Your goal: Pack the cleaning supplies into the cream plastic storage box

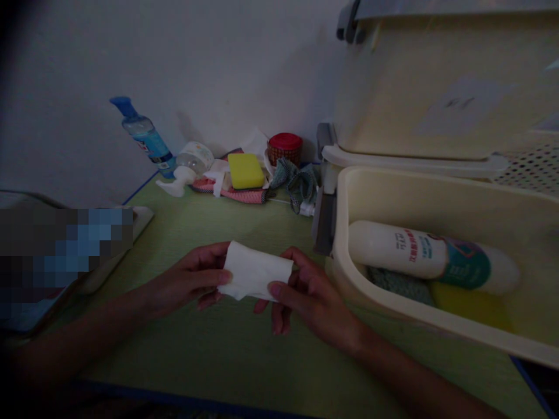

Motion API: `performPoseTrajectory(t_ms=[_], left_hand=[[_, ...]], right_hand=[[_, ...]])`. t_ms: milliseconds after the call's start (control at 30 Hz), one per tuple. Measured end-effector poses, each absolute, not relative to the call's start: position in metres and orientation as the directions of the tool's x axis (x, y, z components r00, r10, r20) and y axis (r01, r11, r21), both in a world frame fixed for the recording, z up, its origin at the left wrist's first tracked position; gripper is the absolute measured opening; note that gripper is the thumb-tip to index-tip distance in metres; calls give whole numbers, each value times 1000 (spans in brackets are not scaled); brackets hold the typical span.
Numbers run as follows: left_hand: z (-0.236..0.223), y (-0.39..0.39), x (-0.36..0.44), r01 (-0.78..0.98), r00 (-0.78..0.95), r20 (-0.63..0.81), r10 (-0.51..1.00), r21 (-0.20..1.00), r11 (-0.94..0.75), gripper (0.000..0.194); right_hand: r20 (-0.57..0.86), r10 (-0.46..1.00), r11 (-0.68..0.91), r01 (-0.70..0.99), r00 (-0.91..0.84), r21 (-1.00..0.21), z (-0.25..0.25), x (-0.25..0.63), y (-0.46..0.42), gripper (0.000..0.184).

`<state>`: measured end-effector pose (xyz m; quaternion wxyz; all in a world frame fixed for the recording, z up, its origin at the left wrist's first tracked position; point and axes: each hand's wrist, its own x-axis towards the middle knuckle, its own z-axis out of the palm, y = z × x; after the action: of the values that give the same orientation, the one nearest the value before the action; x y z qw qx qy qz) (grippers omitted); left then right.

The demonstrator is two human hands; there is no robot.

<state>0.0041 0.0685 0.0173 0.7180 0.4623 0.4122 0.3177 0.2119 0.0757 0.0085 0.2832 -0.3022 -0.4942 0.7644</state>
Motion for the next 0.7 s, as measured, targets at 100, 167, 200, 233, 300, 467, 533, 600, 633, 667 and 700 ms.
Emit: performPoseTrajectory(t_ms=[100,167,200,233,300,467,533,600,633,667,700], left_hand=[[15,69,4,-117,456,-283,844,921,372,42],[13,70,4,-143,445,-265,855,922,360,40],[13,70,4,-158,436,-255,863,922,352,39],[12,70,4,-173,427,-245,870,922,345,38],[12,70,5,-206,411,-226,883,921,332,36],[14,69,6,-244,395,-208,895,915,321,26],[14,68,4,-210,411,-216,886,923,323,23],[14,67,1,-175,443,-189,877,940,291,26],[14,66,-1,-167,462,-158,873,951,261,28],[14,66,-2,-165,482,-119,868,961,223,29],[14,66,-3,-167,504,-77,860,969,185,30]], right_hand=[[-161,754,-335,-163,-636,-928,7,211,75,32],[-138,767,-322,-190,-626,-928,7,210,75,34],[-125,773,-315,-207,-622,-926,6,210,75,34],[-112,779,-310,-223,-616,-924,6,209,74,34],[-95,789,-303,-250,-607,-919,5,209,74,32],[-47,771,-308,-307,-635,-901,5,209,73,18],[-21,763,-306,-333,-646,-892,5,209,72,19],[17,763,-284,-359,-646,-889,4,208,72,18],[42,765,-265,-373,-643,-889,4,208,72,18],[68,767,-242,-386,-638,-890,4,208,71,17],[90,770,-220,-395,-631,-892,4,208,71,16]])
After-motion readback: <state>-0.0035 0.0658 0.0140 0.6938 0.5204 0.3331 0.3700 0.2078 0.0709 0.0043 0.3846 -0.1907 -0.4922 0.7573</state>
